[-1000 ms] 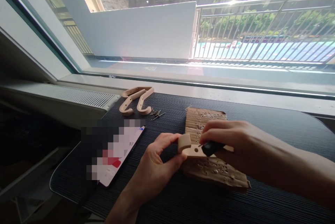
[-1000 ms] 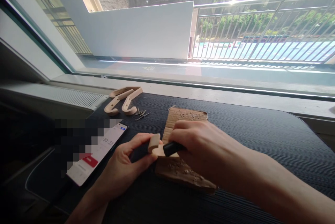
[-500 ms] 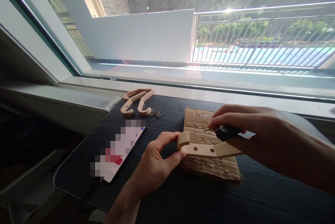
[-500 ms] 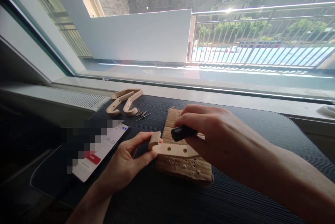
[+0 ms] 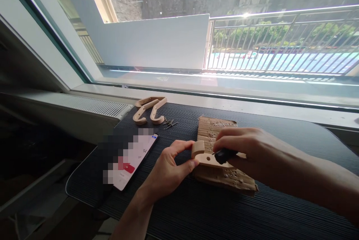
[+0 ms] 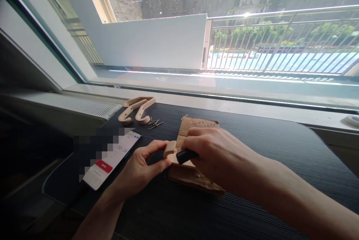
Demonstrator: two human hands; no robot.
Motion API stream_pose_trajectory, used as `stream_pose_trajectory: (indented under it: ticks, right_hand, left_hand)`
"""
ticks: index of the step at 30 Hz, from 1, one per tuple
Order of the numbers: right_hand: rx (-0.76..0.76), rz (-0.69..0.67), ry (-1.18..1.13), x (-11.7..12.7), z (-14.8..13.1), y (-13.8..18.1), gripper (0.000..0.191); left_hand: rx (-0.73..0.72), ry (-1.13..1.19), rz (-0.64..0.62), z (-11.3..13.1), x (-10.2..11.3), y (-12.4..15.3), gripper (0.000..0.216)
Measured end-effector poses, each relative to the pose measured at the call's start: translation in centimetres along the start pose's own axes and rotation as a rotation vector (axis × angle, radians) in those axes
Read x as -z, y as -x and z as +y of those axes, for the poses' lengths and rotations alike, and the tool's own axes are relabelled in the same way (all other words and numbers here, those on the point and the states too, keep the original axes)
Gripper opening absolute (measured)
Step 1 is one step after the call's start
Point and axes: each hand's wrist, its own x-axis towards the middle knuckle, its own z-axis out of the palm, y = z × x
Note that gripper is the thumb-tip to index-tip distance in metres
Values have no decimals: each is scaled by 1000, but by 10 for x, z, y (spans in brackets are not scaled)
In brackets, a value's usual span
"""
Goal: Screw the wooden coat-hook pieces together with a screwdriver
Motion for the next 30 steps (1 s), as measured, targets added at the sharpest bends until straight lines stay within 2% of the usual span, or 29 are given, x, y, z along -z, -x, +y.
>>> stream_pose_trajectory:
  ticks: [4,12,18,25,30]
  right_hand:
    - [-11,-99,0,-9,-1,-4,19]
    - [-29,-195,3,-24,6,-8,16]
    - [-37,-228,16,-25,5,-12,9]
    - [24,-231,14,-24,10,-15,20]
    - [32,-273,28,-20,9,-19,17]
  left_hand:
    - [22,7,-48,3,-1,1,29]
    - [19,2,-58,4,2,2,29]
    - [18,-7,-53,3,1,2,28]
    - [13,-4,-53,2,1,4,28]
    - [18,12,-44,-1,1,5,36]
